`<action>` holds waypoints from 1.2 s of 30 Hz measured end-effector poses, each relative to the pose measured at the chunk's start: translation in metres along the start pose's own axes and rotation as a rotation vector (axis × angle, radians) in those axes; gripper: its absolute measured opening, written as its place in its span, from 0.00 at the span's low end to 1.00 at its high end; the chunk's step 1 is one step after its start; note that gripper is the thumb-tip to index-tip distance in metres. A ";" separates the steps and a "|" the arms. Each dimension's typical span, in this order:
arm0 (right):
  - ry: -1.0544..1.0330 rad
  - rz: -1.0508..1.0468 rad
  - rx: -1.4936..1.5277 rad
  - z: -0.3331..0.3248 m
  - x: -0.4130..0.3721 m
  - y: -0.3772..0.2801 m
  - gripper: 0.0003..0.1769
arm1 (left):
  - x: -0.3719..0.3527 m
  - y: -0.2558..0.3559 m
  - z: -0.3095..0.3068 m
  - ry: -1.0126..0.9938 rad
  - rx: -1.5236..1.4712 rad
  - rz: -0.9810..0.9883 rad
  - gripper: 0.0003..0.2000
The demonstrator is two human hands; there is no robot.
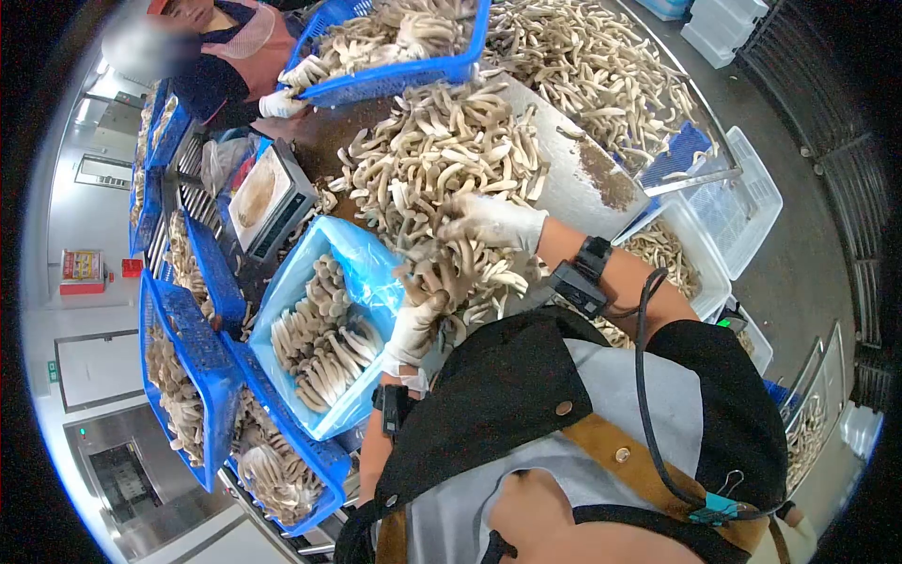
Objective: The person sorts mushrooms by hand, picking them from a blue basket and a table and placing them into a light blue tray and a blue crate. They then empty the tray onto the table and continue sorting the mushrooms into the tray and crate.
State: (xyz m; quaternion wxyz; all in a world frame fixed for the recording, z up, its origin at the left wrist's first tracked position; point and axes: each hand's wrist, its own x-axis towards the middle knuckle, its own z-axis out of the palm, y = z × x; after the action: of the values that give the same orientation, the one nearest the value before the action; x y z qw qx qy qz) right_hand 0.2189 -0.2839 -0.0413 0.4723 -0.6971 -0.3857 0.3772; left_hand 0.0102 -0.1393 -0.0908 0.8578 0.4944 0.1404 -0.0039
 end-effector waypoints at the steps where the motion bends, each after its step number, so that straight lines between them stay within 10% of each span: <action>1: 0.032 -0.010 0.042 -0.002 0.004 0.002 0.21 | 0.001 0.002 0.007 0.056 -0.043 0.075 0.37; 2: 0.105 0.012 0.328 -0.006 0.003 0.000 0.21 | 0.001 0.005 0.011 0.091 -0.143 0.068 0.37; 7: 0.755 0.061 -0.254 -0.006 -0.013 0.010 0.34 | 0.004 0.018 0.015 0.140 -0.550 0.076 0.34; 12: 0.154 -0.619 -0.390 0.051 -0.021 -0.015 0.39 | 0.015 0.019 0.024 0.124 -0.310 0.011 0.41; 22: -0.350 -0.078 -0.787 0.033 -0.027 0.008 0.32 | 0.021 0.022 0.016 0.138 -0.487 0.161 0.31; 23: 0.039 -0.292 -0.603 0.037 -0.029 0.023 0.40 | 0.021 0.031 0.021 0.141 -0.368 0.154 0.31; 27: 0.169 -0.133 0.227 0.049 -0.015 0.015 0.58 | 0.023 0.022 0.015 0.100 0.336 0.072 0.36; 29: 0.222 -0.164 0.397 0.058 -0.011 0.015 0.53 | 0.035 0.021 0.017 0.044 0.836 -0.069 0.38; 33: -0.062 -0.128 1.077 0.048 -0.012 0.037 0.22 | 0.021 0.072 0.059 0.116 0.636 0.006 0.33; 36: -0.136 -0.058 1.227 0.051 -0.019 0.037 0.17 | 0.021 0.076 0.062 0.119 0.872 0.101 0.33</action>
State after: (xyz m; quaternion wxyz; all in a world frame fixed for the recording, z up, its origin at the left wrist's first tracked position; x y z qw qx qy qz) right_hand 0.1725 -0.2923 -0.0867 0.7715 -0.2620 -0.1462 0.5610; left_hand 0.0557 -0.1499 -0.0025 0.5587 0.8156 0.1505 0.0079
